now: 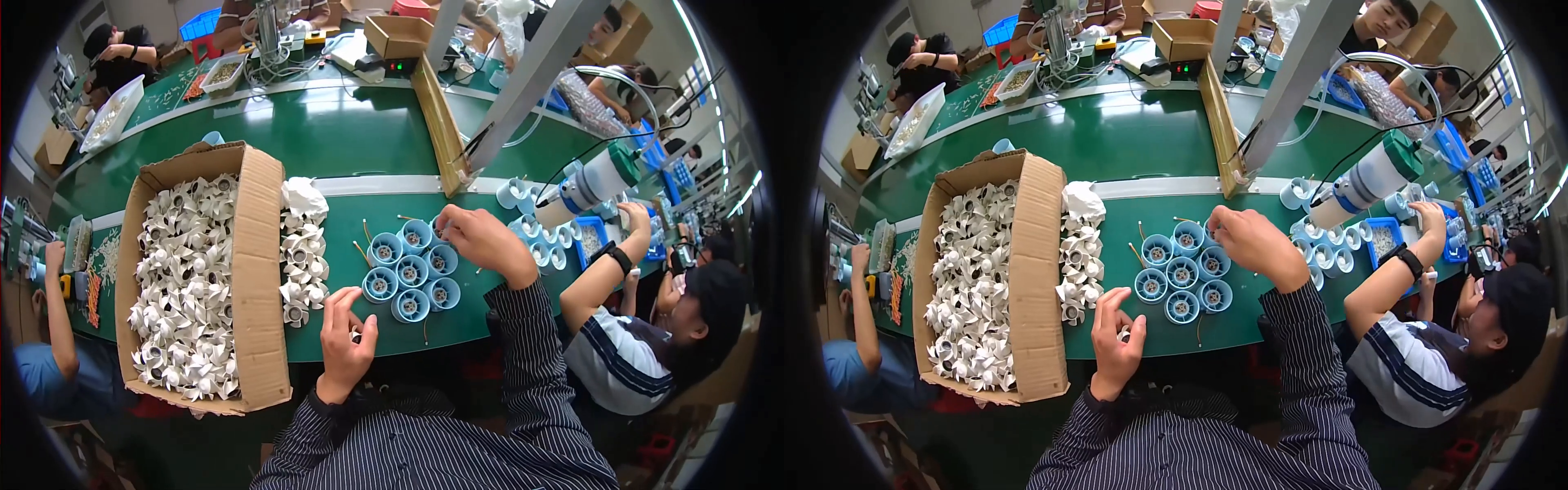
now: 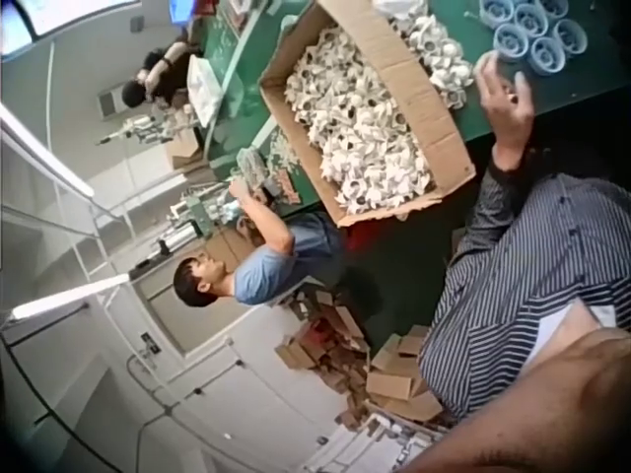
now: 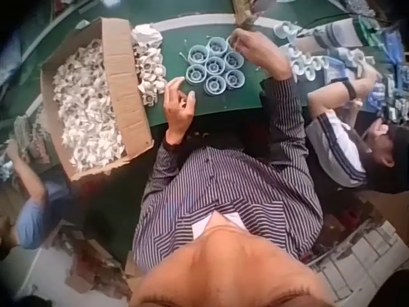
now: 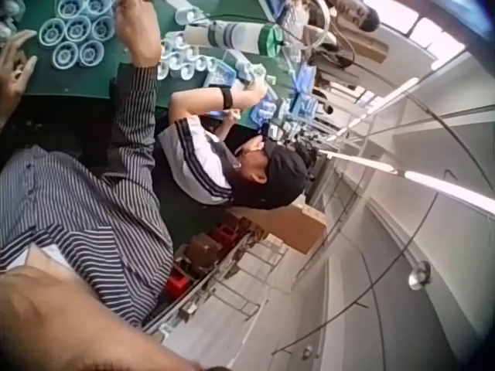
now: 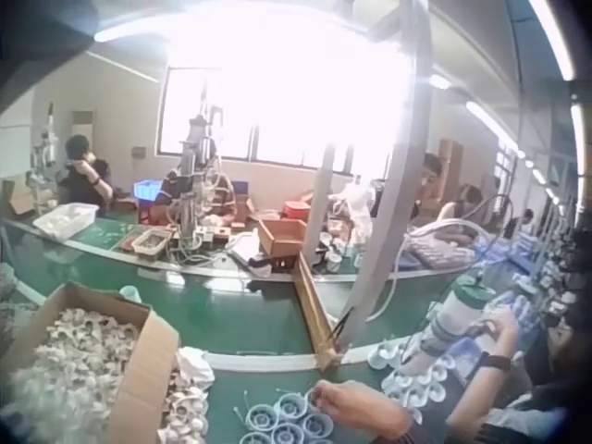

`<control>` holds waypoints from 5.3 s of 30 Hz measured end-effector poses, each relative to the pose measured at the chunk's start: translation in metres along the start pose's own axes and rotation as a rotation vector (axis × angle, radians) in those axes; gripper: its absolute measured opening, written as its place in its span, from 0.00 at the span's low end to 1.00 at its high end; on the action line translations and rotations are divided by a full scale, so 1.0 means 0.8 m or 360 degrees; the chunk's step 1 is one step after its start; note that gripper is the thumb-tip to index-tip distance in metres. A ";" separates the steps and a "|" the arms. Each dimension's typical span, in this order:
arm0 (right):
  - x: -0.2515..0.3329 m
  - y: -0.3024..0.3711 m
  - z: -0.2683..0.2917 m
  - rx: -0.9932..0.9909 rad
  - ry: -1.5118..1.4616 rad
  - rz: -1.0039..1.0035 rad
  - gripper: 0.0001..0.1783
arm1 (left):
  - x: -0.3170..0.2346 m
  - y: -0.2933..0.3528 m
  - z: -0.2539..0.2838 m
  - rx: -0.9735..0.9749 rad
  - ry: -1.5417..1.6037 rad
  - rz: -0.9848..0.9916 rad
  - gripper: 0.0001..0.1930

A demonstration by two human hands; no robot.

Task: The person picks up a fan blade from a box, places it into a blue housing, and applies glue to its center using a handheld dispenser. This process is repeated for several fan blades and motor housings arranged on the table.

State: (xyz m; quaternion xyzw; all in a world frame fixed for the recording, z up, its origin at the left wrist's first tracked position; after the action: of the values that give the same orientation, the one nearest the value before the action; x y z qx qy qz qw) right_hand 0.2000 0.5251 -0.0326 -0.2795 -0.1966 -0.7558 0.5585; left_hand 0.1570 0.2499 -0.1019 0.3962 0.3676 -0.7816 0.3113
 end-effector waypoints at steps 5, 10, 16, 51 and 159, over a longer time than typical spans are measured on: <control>0.025 0.042 0.038 -0.0311 -0.0343 -0.0164 0.13 | 0.001 0.000 -0.003 0.0016 -0.0074 0.0003 0.26; -0.016 0.086 0.050 -0.0770 -0.0590 -0.0227 0.17 | -0.007 -0.002 -0.010 0.0065 -0.0161 -0.0018 0.31; -0.041 0.104 0.006 -0.0781 -0.0733 -0.0233 0.23 | 0.000 0.000 -0.017 0.0163 -0.0234 -0.0014 0.36; -0.062 0.057 -0.064 -0.0705 -0.1372 -0.0061 0.38 | -0.036 -0.041 -0.077 0.0595 -0.0811 -0.0243 0.72; 0.021 0.089 0.054 -0.0607 -0.1951 0.0442 0.37 | 0.020 -0.005 -0.008 0.0066 0.0174 0.0337 0.09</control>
State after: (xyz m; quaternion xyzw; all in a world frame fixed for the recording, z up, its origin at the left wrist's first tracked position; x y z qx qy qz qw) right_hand 0.2732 0.5175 0.0103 -0.7765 -0.3041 -0.4019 0.3783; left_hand 0.1489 0.2541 -0.1170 0.4813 0.3239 -0.7290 0.3633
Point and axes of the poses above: each hand's wrist, its own y-axis away from the middle knuckle, its own z-axis out of the back of the hand, x = y × z, the point moved 9 cm from there along -y, towards the middle knuckle, and after that the axes turned 10 degrees about -y, right-handed, at the moved point
